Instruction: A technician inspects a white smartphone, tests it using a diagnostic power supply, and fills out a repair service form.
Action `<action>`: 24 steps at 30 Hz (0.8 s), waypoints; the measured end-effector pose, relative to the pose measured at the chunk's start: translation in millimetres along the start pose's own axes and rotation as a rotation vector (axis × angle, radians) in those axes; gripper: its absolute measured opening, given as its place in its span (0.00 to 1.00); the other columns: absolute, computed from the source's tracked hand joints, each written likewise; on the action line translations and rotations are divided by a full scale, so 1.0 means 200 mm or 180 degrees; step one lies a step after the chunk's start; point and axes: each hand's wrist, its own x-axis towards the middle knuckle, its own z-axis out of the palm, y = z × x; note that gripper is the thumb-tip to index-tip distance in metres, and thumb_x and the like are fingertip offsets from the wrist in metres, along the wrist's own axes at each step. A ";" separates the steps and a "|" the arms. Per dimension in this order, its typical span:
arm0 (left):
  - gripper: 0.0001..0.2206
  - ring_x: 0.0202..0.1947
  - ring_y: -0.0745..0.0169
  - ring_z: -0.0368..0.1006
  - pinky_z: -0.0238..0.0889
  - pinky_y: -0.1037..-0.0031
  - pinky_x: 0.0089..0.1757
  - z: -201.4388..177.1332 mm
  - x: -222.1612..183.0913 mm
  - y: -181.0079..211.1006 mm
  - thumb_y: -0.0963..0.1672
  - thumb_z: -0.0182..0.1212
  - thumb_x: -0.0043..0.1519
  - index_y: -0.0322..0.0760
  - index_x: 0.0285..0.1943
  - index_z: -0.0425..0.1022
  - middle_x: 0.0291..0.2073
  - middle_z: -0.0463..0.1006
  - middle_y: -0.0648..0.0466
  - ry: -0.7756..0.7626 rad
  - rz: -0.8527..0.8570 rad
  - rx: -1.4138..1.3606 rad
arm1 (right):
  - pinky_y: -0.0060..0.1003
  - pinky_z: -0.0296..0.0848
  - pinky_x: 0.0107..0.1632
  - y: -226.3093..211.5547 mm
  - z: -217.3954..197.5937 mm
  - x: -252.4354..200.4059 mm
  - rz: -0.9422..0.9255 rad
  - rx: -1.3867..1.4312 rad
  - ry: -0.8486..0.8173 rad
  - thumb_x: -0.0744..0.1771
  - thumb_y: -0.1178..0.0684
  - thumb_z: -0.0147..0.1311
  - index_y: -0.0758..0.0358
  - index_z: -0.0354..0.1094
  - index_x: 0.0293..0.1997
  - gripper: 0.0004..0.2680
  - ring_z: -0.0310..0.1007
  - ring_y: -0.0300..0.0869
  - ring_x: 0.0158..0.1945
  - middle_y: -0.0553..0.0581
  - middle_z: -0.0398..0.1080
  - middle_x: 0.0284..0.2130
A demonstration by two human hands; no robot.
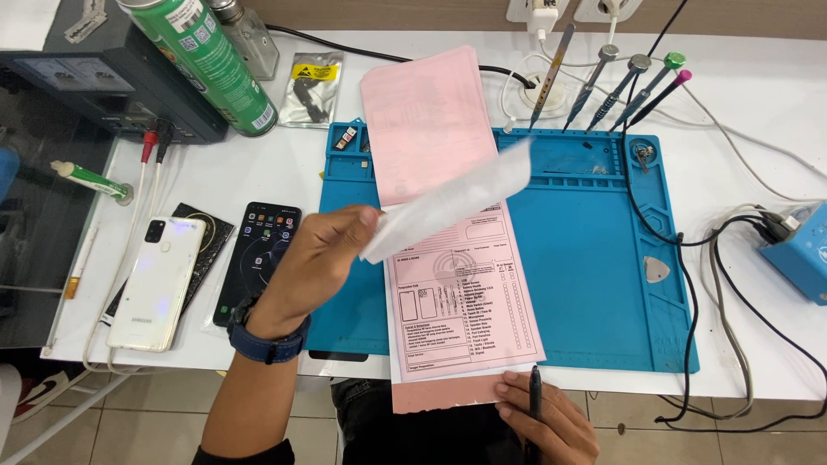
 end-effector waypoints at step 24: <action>0.34 0.77 0.37 0.37 0.20 0.33 0.64 -0.32 0.84 -0.52 0.63 0.39 0.65 0.47 0.72 0.67 0.74 0.60 0.50 -0.0029 0.0245 0.3598 | 0.39 0.72 0.59 0.09 0.00 -0.01 0.0146 -0.0149 -0.0121 0.71 0.43 0.39 0.52 0.78 0.35 0.16 0.82 0.42 0.52 0.50 0.82 0.42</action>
